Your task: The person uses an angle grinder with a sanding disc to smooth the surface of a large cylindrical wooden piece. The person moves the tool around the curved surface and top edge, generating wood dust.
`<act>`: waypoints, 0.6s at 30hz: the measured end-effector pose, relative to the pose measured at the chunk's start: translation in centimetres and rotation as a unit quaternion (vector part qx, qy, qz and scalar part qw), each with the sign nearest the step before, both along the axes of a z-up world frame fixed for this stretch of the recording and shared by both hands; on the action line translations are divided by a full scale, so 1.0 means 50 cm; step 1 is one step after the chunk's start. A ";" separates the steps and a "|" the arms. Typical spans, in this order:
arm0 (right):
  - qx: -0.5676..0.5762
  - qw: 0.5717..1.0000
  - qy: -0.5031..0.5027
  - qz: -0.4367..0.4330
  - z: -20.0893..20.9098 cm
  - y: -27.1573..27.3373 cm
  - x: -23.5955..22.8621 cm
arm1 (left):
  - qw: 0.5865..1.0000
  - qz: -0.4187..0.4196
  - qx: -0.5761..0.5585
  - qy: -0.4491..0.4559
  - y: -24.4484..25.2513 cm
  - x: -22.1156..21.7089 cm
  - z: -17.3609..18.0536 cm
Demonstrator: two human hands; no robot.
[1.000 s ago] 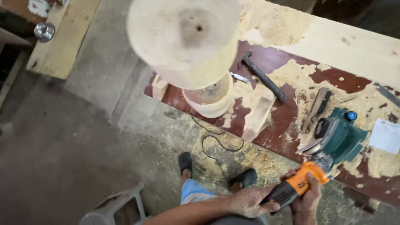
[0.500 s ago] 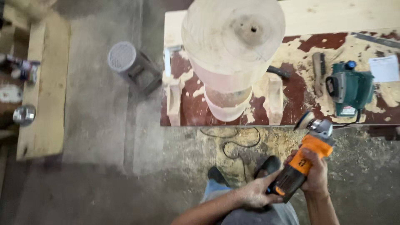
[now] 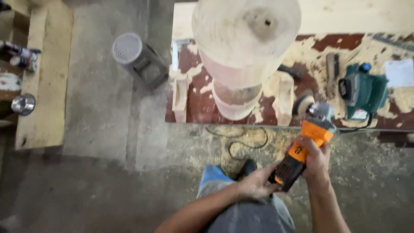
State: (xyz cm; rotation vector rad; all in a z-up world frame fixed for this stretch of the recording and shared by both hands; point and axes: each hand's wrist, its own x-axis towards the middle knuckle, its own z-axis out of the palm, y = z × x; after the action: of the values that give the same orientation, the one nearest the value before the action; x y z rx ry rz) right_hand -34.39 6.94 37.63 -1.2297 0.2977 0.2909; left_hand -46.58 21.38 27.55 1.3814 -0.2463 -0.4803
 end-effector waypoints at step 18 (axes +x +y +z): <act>-0.533 0.816 0.020 0.225 0.093 0.319 -0.018 | 0.913 0.114 -0.201 0.335 0.263 0.110 0.136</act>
State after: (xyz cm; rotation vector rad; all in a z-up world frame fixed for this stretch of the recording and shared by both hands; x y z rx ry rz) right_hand -35.26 22.88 42.27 -2.4280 0.1912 0.6001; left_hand -41.07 34.52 34.32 0.7660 0.3625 -0.6369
